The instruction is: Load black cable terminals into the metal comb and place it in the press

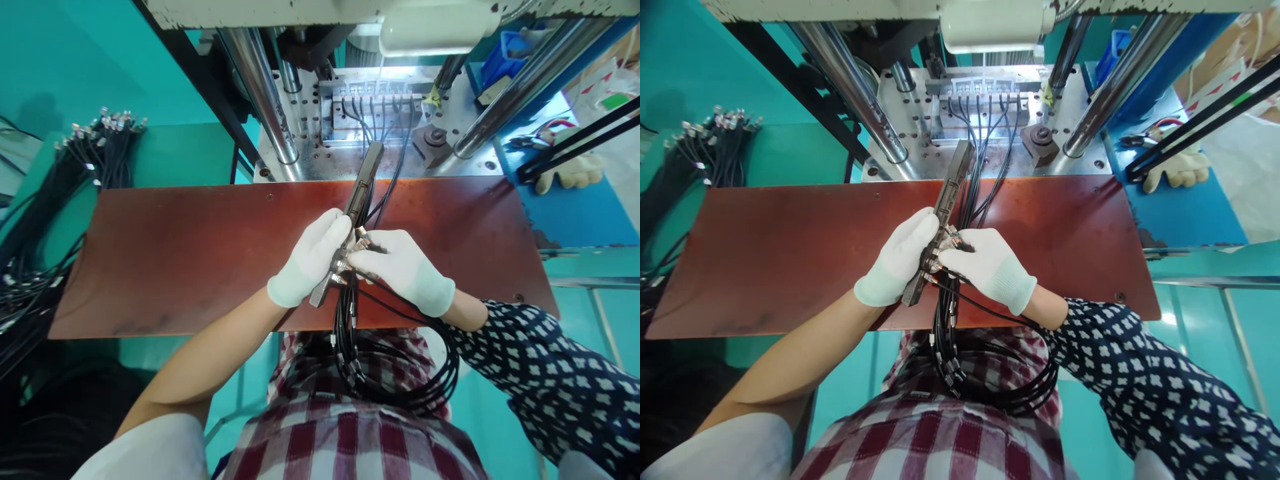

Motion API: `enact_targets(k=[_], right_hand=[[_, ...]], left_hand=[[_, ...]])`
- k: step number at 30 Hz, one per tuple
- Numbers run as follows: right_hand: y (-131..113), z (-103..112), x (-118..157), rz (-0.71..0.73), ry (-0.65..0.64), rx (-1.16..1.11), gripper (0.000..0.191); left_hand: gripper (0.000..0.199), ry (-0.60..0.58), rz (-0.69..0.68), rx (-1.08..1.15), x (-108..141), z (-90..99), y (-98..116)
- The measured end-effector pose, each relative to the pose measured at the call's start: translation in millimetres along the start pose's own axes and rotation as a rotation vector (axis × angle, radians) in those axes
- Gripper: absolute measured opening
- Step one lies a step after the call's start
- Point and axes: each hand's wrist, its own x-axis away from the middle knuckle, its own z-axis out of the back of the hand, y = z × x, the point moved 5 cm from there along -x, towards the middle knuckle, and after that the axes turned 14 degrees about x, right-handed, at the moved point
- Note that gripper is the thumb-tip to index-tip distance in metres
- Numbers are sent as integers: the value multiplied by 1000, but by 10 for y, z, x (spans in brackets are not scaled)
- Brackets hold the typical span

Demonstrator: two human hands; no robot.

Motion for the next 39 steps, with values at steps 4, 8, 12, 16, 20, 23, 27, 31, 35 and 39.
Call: enact_targets(k=[4, 8, 12, 16, 20, 23, 27, 31, 35, 39], right_hand=[[30, -49, -10, -3, 17, -24, 18], [86, -22, 34, 15, -51, -13, 22], [83, 90, 113, 95, -117, 32, 19], [86, 176, 170, 90, -77, 10, 19], [126, 184, 196, -11, -81, 5, 22], [155, 180, 195, -98, -69, 18, 30], [91, 189, 143, -9, 36, 23, 27], [51, 157, 90, 74, 35, 22, 27], [46, 119, 64, 87, 60, 45, 24], [91, 77, 44, 96, 117, 132, 18]], left_hand=[[34, 58, -106, -260, 27, 26, -15], [32, 10, -100, -294, 25, 18, 1], [36, -53, 1, -58, -1, -10, 31], [37, -70, 17, -6, -6, -22, 68], [39, -102, 40, 0, 0, -35, 64], [39, -130, 63, 26, 7, -39, 31], [38, -148, 114, 47, 17, -27, -38], [39, -173, 135, 40, 18, -37, -52], [37, -172, 86, -50, 24, -57, -48], [31, -82, -32, -375, 43, -13, -61]])
